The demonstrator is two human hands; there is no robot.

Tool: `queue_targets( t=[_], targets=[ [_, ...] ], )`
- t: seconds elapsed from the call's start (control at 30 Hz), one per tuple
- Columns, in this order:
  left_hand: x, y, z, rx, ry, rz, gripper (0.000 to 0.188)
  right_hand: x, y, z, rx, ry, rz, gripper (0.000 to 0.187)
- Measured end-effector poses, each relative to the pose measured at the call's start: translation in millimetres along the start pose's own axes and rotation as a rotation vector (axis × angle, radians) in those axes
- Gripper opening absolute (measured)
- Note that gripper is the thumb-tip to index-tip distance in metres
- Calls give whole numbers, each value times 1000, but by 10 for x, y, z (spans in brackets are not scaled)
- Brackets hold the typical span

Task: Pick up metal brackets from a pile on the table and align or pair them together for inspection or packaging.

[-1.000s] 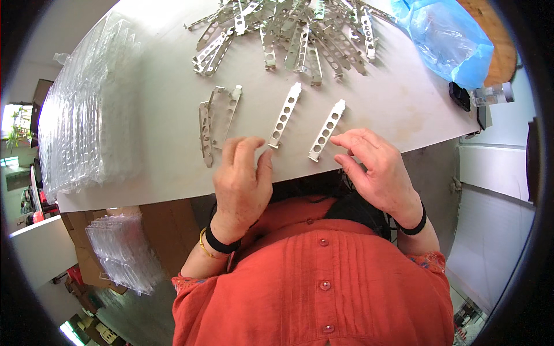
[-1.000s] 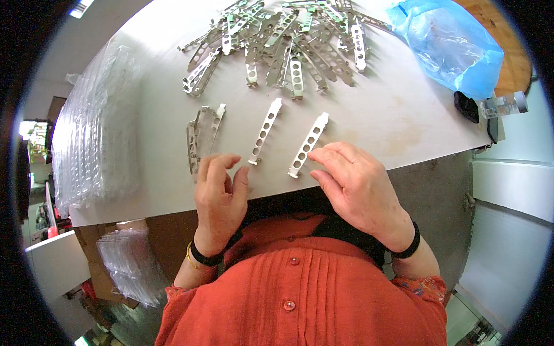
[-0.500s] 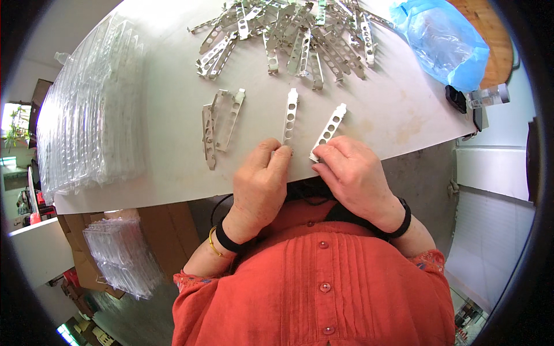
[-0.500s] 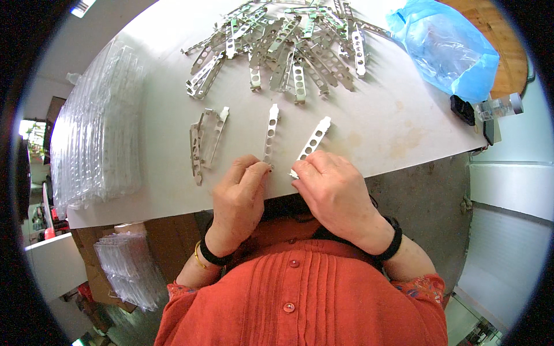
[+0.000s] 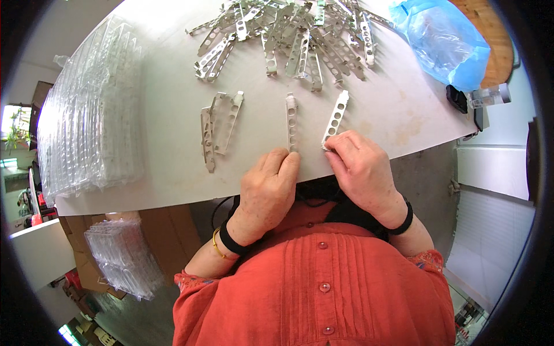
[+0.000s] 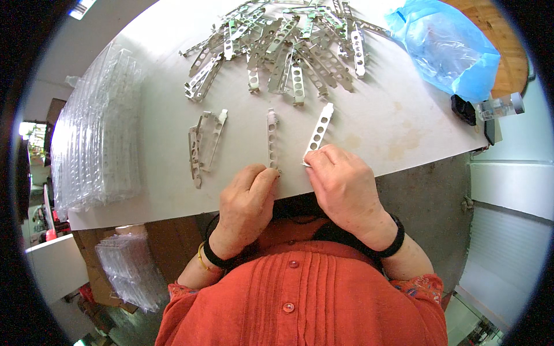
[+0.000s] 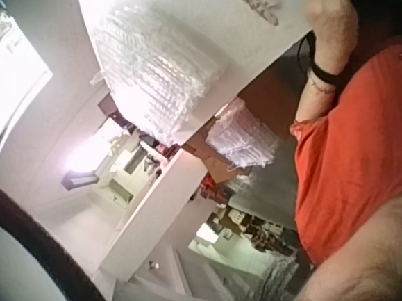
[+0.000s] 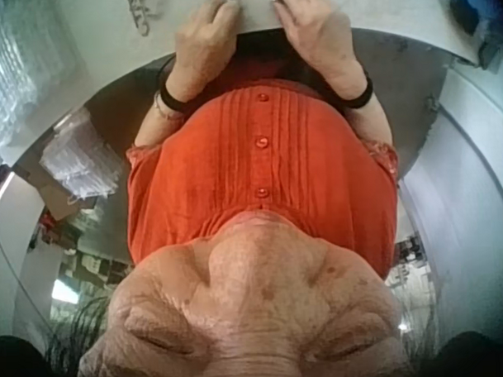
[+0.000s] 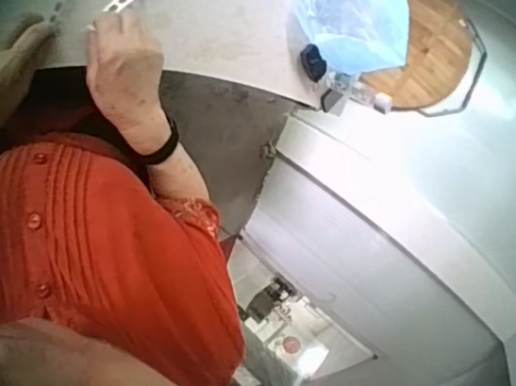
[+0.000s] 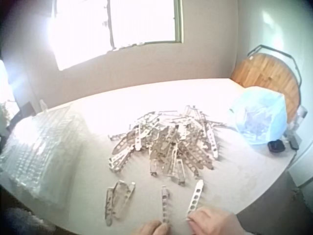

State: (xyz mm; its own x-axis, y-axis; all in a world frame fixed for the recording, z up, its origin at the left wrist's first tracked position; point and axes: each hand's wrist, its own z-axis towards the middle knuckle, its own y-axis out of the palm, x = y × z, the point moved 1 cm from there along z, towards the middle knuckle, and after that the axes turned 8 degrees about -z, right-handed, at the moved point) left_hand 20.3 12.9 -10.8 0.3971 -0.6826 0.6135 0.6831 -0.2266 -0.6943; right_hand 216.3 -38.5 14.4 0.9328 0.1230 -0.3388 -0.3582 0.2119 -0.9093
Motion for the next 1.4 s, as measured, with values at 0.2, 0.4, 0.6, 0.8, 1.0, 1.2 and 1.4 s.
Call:
queue_targets(
  t=[0.2,0.4,0.6,0.8,1.0,1.2,1.4],
  targets=[
    [38,17,37,43,-59,-79,27,-31,-50,15,-26,0,4,19],
    [28,49,33,54,-21,-68,25,-42,-16,4,9,23,31,19],
    [-42,65,-20,60,-35,-26,20,-44,-15,-5,-21,5,2,16],
    [-28,-8,5,108,-39,-97,26,-35,10,-12,-2,0,36,15],
    [-30,-11,-58,111,-141,-129,33,-31,-5,-13,-23,1,29,14],
    [-40,-4,-75,98,-141,-125,31,-24,-16,-32,-43,12,20,14],
    [-20,6,-33,131,-73,-99,22,-65,-4,-11,-27,10,12,16]
  ],
)
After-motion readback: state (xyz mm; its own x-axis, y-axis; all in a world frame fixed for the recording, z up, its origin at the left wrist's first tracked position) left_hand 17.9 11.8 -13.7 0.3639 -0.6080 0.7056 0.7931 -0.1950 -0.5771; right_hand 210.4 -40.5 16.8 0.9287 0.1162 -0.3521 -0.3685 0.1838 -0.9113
